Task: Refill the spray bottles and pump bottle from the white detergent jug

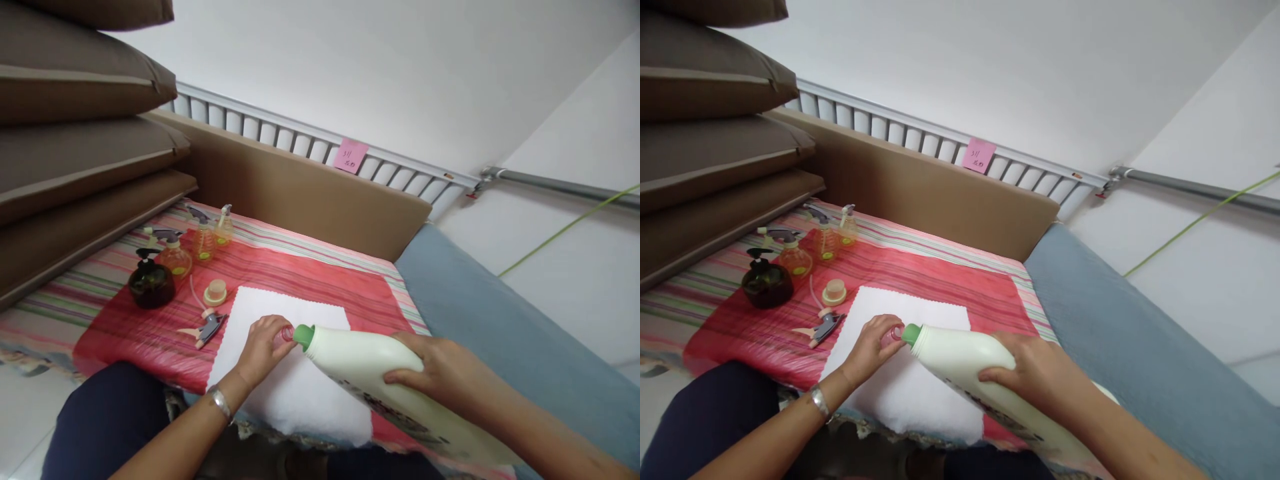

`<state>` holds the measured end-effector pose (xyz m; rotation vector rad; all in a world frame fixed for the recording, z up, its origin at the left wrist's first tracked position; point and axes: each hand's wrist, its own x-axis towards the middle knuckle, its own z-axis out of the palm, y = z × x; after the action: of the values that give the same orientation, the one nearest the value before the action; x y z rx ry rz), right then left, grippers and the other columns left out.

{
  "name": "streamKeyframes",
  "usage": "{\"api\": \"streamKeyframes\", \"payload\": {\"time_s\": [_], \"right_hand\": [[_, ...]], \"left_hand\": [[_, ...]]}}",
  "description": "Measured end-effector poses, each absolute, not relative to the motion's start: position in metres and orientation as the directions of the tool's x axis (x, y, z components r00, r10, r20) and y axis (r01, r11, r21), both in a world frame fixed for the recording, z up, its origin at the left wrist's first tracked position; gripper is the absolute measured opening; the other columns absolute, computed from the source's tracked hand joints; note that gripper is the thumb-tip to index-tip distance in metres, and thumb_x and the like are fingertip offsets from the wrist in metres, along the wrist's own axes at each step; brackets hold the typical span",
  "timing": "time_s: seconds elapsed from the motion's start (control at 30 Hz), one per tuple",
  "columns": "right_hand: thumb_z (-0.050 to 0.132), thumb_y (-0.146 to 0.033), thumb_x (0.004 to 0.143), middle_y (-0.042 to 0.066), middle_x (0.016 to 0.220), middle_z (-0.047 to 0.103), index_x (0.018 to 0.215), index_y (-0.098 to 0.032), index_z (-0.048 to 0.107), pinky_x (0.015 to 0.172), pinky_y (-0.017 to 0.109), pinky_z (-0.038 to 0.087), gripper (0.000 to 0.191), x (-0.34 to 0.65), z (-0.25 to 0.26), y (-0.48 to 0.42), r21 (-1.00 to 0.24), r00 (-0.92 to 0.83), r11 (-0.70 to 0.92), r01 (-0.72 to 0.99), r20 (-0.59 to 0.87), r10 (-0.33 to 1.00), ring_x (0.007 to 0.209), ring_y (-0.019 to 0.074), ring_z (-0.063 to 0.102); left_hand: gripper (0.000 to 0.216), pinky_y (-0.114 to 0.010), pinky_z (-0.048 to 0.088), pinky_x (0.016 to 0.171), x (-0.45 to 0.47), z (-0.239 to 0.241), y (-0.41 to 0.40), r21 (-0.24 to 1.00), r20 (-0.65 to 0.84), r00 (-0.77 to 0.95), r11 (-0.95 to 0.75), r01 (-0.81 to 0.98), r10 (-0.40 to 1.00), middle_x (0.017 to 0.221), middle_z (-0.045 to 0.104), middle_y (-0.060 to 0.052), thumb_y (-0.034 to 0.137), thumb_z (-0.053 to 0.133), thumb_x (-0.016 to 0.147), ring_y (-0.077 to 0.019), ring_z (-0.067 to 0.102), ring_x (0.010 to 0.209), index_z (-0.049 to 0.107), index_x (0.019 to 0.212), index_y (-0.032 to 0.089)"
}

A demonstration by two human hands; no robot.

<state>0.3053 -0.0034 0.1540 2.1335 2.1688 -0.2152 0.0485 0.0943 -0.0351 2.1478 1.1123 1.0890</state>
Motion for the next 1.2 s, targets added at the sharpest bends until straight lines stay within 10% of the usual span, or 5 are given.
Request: {"api": "streamKeyframes", "payload": {"time_s": [1.2], "right_hand": [[0.058, -0.056, 0.077, 0.001, 0.086, 0.072, 0.103, -0.030, 0.063, 0.066, 0.033, 0.047, 0.037, 0.304, 0.159, 0.007, 0.057, -0.053, 0.063, 0.996, -0.157, 0.986, 0.079, 0.0262, 0.066]], "left_hand": [[0.021, -0.037, 0.041, 0.084, 0.045, -0.038, 0.099, 0.734, 0.412, 0.348, -0.533, 0.422, 0.842, 0.099, 0.064, -0.004, 0.040, 0.058, 0.082, -0.0215, 0.056, 0.093, 0.060, 0.095, 0.024]]}}
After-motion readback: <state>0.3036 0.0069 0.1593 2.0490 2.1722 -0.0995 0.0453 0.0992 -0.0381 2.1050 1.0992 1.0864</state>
